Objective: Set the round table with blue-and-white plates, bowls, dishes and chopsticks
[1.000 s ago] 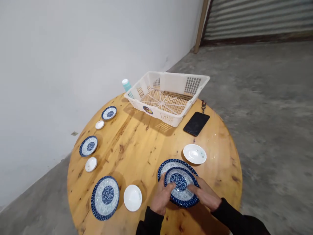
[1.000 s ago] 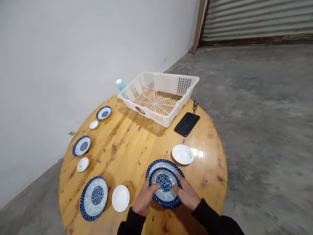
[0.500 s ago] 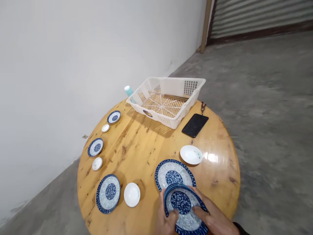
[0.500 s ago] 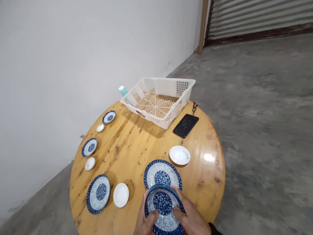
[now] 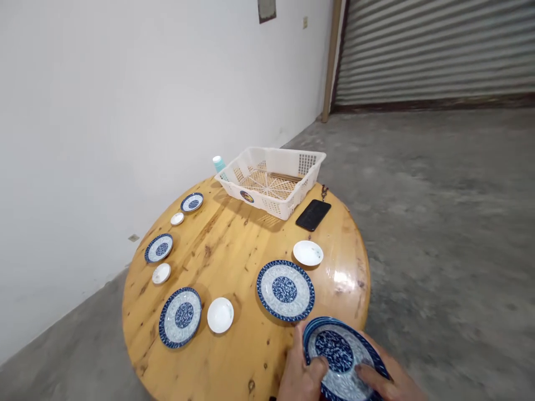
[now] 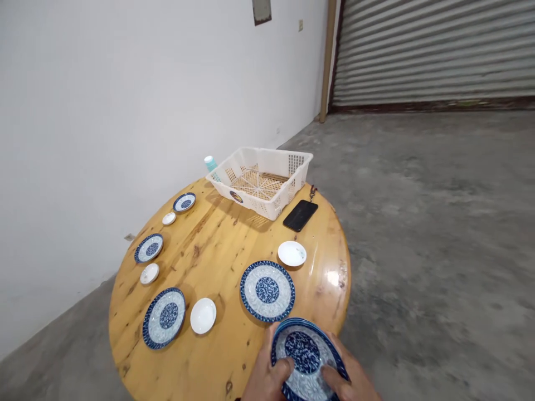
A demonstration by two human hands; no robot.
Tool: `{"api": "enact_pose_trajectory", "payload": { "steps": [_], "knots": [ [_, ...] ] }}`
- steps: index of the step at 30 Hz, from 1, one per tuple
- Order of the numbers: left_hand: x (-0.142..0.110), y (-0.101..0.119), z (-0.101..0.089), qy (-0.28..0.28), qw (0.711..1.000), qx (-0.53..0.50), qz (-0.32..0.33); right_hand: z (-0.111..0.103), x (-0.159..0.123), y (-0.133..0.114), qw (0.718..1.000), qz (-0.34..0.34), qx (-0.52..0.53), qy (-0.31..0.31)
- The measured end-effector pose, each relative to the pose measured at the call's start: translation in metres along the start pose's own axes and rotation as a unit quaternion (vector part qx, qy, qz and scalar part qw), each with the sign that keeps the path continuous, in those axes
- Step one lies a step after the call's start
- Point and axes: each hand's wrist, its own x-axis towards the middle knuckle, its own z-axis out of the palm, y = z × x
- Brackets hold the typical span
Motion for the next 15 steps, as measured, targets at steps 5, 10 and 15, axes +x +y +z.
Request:
{"api": "enact_pose_trajectory", "payload": {
  "steps": [5,10,15],
  "knots": [
    [-0.012,-0.011,0.01,-0.04,0.999,0.021,-0.014,-0.005,-0.035,0.01,0.999,-0.009,0.021,0.025],
    [-0.015,-0.004,0.017,-0.067,0.997,0.011,0.046,-0.011,-0.044,0.007,0.999,0.014,0.002,0.037],
    [0.001,0.008,0.032,-0.047,0.998,0.017,0.042,-0.028,-0.032,-0.015,0.999,-0.001,0.007,0.048]
  ]
}}
